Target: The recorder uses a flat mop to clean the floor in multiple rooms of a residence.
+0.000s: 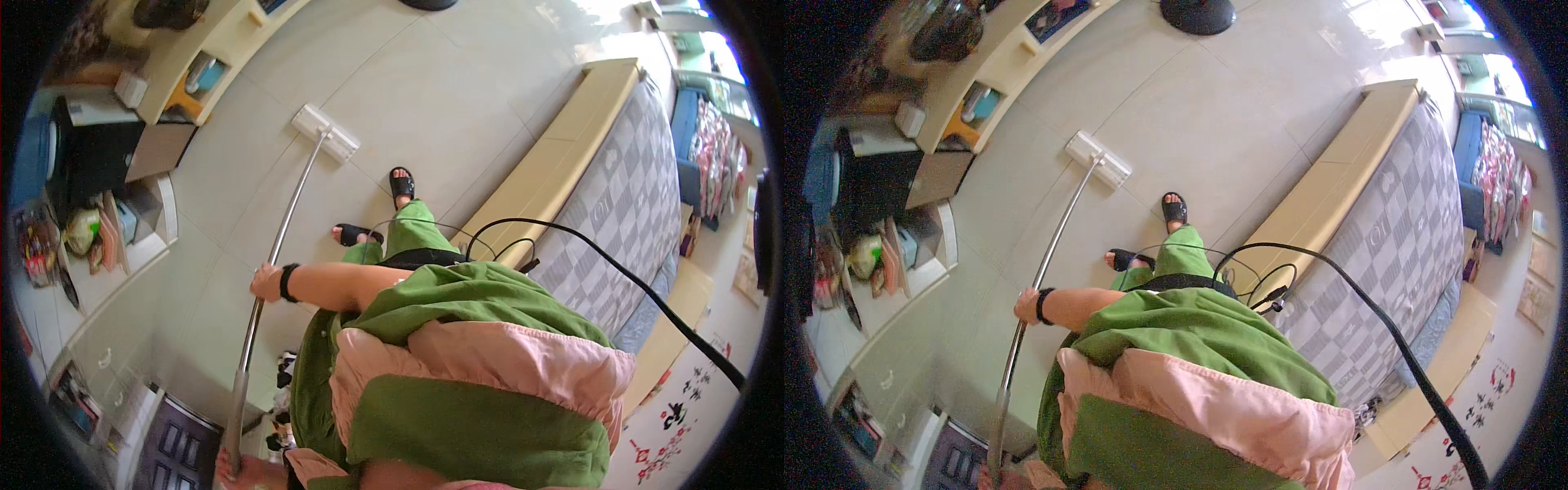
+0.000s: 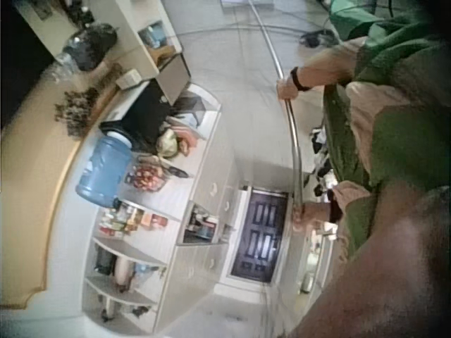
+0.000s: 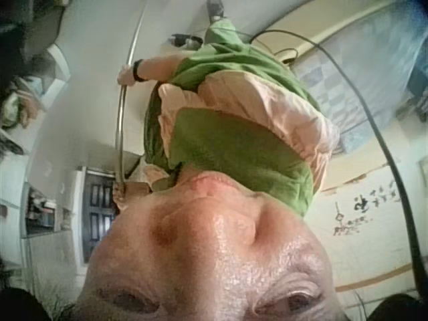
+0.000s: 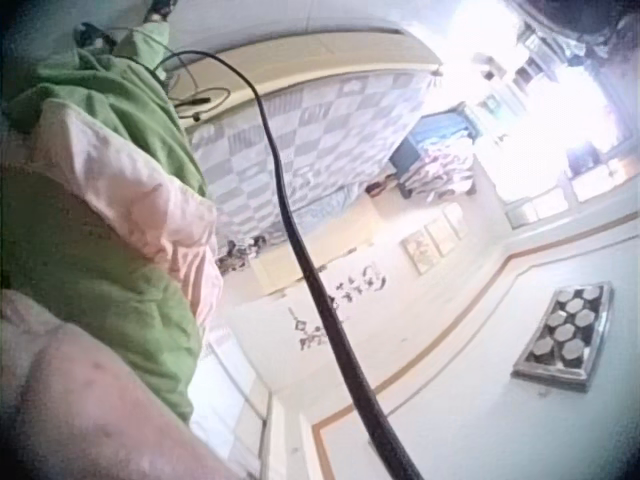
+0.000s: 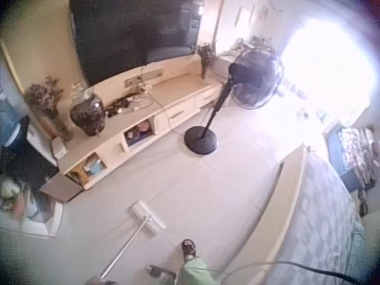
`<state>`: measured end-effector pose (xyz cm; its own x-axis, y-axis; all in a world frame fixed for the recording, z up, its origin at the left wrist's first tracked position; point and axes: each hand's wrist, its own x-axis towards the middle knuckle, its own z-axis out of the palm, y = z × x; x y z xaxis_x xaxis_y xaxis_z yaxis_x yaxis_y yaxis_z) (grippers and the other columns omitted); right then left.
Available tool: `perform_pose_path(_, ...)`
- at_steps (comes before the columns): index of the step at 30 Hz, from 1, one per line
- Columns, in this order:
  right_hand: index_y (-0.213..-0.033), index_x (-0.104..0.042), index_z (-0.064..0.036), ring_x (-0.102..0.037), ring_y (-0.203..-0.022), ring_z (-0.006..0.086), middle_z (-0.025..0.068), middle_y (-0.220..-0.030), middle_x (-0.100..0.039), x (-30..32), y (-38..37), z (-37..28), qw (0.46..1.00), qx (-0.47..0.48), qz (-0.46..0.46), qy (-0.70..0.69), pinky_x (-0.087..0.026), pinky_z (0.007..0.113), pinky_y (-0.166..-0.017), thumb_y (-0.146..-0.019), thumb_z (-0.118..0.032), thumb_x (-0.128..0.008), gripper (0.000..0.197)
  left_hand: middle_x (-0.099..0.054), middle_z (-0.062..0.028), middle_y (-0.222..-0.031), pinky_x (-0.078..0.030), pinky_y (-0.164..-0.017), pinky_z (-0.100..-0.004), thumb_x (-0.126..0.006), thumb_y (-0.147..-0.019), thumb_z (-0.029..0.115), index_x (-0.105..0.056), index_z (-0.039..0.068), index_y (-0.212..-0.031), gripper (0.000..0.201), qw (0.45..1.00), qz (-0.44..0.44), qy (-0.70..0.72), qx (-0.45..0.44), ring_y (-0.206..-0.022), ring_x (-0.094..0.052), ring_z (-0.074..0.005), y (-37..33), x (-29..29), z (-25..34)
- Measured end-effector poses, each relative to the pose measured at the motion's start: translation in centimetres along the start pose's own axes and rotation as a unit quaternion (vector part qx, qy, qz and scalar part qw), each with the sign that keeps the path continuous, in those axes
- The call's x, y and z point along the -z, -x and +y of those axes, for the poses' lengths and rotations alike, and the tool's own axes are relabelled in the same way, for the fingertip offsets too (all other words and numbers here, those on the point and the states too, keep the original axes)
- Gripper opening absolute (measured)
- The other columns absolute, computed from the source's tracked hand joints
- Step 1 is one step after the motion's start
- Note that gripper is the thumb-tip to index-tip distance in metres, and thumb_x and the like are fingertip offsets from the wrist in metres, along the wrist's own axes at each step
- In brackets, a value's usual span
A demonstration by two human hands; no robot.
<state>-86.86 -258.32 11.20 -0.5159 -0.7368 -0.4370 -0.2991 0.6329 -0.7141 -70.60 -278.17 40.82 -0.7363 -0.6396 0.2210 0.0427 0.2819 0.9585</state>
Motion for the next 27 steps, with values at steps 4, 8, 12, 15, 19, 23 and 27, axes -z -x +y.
perform_pose_path(4,-0.085,-0.058,-0.0147,-0.048,-0.093,0.02,0.0031,-0.089,-0.056,3.9,5.6,10.7,0.99,-0.094,0.098,0.037,-0.035,0.037,-0.075,-0.068,-0.021,-0.056,0.018,-0.045,-0.0033,-0.058,-0.037,-0.078,-0.0398,-0.039,-0.076,0.017,-0.049,0.003,-0.061,0.022,0.973,-0.101,0.147,0.145,-0.07,-0.048,-0.0209,-0.4,-8.6,-4.6)
perform_pose_path(8,-0.09,-0.056,-0.0162,-0.048,-0.094,0.0197,0.0019,-0.093,-0.054,8.2,13.2,22.8,0.955,-0.243,0.165,0.05,-0.033,0.037,-0.08,-0.068,-0.024,-0.055,0.023,-0.045,-0.0031,-0.062,-0.035,-0.08,-0.0366,-0.043,-0.072,0.016,-0.045,0.005,-0.058,0.018,0.964,-0.137,0.166,0.159,-0.076,-0.048,-0.021,3.7,-23.1,-7.6)
perform_pose_path(12,-0.095,-0.053,-0.0185,-0.044,-0.099,0.0206,0.0029,-0.097,-0.052,10.6,23.6,33.6,0.858,-0.415,0.3,-0.019,-0.029,0.041,-0.084,-0.072,-0.023,-0.052,0.024,-0.046,-0.0051,-0.066,-0.035,-0.081,-0.0353,-0.043,-0.072,0.011,-0.043,0.005,-0.061,0.013,0.919,-0.214,0.183,0.275,-0.081,-0.048,-0.0217,10.2,-39.3,-6.7)
perform_pose_path(15,-0.098,-0.051,-0.0201,-0.042,-0.099,0.0237,0.0061,-0.103,-0.046,12.4,32.0,37.3,0.822,-0.473,0.314,-0.055,-0.031,0.043,-0.082,-0.069,-0.022,-0.054,0.029,-0.05,-0.0058,-0.077,-0.035,-0.081,-0.0345,-0.042,-0.076,0.011,-0.043,0.005,-0.066,0.011,0.87,-0.322,0.198,0.317,-0.086,-0.048,-0.0207,14.9,-47.5,-7.1)
perform_pose_path(19,-0.097,-0.051,-0.0201,-0.039,-0.101,0.027,0.01,-0.104,-0.042,10.1,36.1,39.7,0.762,-0.549,0.341,-0.051,-0.029,0.047,-0.083,-0.073,-0.023,-0.05,0.025,-0.049,-0.0057,-0.09,-0.032,-0.083,-0.0329,-0.045,-0.079,0.019,-0.043,0.006,-0.075,0.014,0.811,-0.408,0.188,0.376,-0.096,-0.044,-0.0188,21.7,-52.2,-8.8)
perform_pose_path(23,-0.101,-0.052,-0.0217,-0.027,-0.113,0.0297,0.0152,-0.114,-0.038,8.7,38.1,38.2,0.746,-0.599,0.283,-0.06,-0.019,0.048,-0.091,-0.077,-0.024,-0.043,0.025,-0.046,-0.0033,-0.095,-0.029,-0.085,-0.0298,-0.047,-0.082,0.024,-0.041,0.01,-0.084,0.015,0.77,-0.498,0.175,0.36,-0.107,-0.037,-0.0168,25.0,-49.6,-8.1)
perform_pose_path(27,-0.1,-0.054,-0.0222,-0.024,-0.114,0.0321,0.0129,-0.114,-0.04,7.0,35.0,34.7,0.786,-0.585,0.203,0.011,-0.017,0.049,-0.092,-0.077,-0.027,-0.044,0.026,-0.046,-0.0014,-0.094,-0.032,-0.084,-0.0296,-0.046,-0.083,0.021,-0.039,0.011,-0.085,0.013,0.761,-0.547,0.171,0.306,-0.109,-0.036,-0.0177,22.5,-44.3,-7.9)
